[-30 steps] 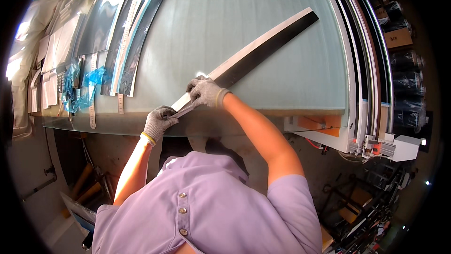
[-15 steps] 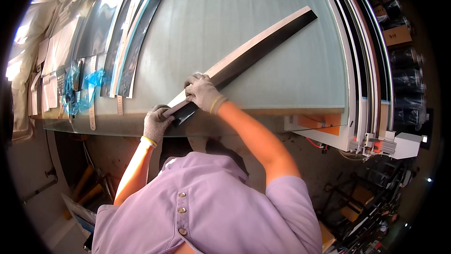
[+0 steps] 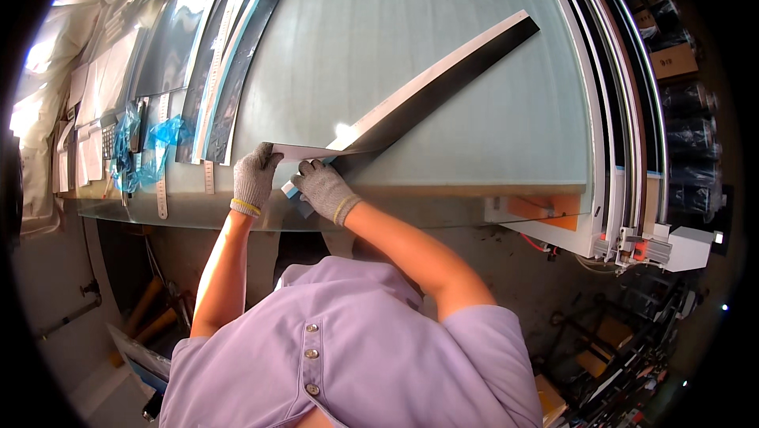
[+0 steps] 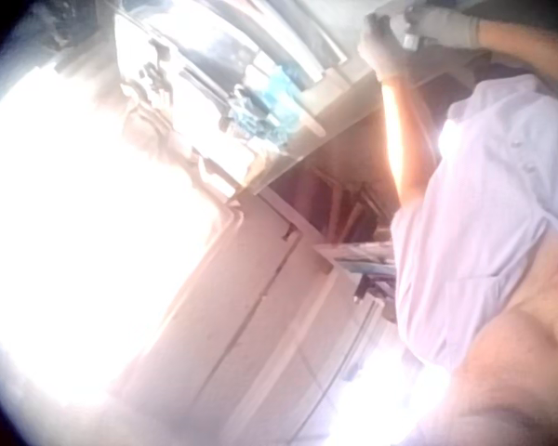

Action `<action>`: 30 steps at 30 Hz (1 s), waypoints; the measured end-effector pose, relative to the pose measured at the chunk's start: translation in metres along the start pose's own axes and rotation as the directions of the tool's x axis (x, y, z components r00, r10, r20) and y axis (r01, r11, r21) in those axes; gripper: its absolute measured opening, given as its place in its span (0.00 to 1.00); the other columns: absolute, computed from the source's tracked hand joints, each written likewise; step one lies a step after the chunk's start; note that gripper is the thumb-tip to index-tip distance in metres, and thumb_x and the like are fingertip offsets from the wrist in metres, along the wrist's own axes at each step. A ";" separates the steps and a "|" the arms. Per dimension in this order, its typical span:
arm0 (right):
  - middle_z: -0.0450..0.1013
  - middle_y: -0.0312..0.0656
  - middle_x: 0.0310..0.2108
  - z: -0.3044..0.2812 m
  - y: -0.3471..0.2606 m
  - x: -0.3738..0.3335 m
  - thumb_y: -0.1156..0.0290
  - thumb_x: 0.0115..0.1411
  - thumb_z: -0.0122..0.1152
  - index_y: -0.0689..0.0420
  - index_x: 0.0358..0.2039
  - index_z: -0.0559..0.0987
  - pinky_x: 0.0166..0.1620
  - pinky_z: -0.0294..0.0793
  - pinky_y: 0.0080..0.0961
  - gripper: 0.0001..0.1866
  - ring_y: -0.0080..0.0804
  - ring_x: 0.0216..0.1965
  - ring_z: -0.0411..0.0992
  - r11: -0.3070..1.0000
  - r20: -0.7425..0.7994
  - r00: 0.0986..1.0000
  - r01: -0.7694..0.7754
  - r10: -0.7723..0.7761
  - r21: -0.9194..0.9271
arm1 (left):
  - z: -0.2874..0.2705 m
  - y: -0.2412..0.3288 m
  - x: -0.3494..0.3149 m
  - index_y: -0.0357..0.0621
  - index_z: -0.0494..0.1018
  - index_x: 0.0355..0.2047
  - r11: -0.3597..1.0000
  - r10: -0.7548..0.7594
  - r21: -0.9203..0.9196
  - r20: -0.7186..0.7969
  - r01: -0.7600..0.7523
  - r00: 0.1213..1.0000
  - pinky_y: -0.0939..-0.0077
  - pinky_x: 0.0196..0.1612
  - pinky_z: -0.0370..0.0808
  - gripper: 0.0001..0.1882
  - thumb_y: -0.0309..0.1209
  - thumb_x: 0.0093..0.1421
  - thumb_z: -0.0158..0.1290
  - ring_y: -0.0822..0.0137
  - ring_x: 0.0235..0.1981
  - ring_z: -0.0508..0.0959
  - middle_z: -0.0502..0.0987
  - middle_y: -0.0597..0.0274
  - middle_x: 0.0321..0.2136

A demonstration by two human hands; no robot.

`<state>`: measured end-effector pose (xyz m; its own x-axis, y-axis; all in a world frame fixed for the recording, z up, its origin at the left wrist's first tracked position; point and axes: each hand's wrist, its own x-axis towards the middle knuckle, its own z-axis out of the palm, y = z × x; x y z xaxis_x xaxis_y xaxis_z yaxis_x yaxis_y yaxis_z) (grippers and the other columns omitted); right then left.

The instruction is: The person measures several long, thin strips of material on a workbench using a metal ruler. They then peel off protective backing from the strips and use a red marker to make precise marks on them based on the measurements.

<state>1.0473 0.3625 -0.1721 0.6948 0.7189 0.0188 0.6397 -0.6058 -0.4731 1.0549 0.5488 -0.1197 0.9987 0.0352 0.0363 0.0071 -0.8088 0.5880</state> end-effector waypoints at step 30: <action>0.75 0.50 0.34 0.007 0.007 -0.004 0.78 0.59 0.60 0.59 0.35 0.76 0.39 0.75 0.40 0.04 0.53 0.37 0.76 0.830 -0.352 0.905 -0.002 0.239 0.558 | 0.039 -0.019 -0.048 0.35 0.78 0.42 0.785 -0.393 -0.533 -0.038 0.314 0.919 0.73 0.33 0.77 0.09 0.28 0.66 0.59 0.70 0.27 0.81 0.80 0.55 0.26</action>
<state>1.0467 0.3574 -0.1816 0.8975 0.3858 0.2138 0.3457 -0.3143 -0.8841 1.0092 0.5394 -0.1636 0.9127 0.3729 -0.1671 0.2927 -0.3112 0.9042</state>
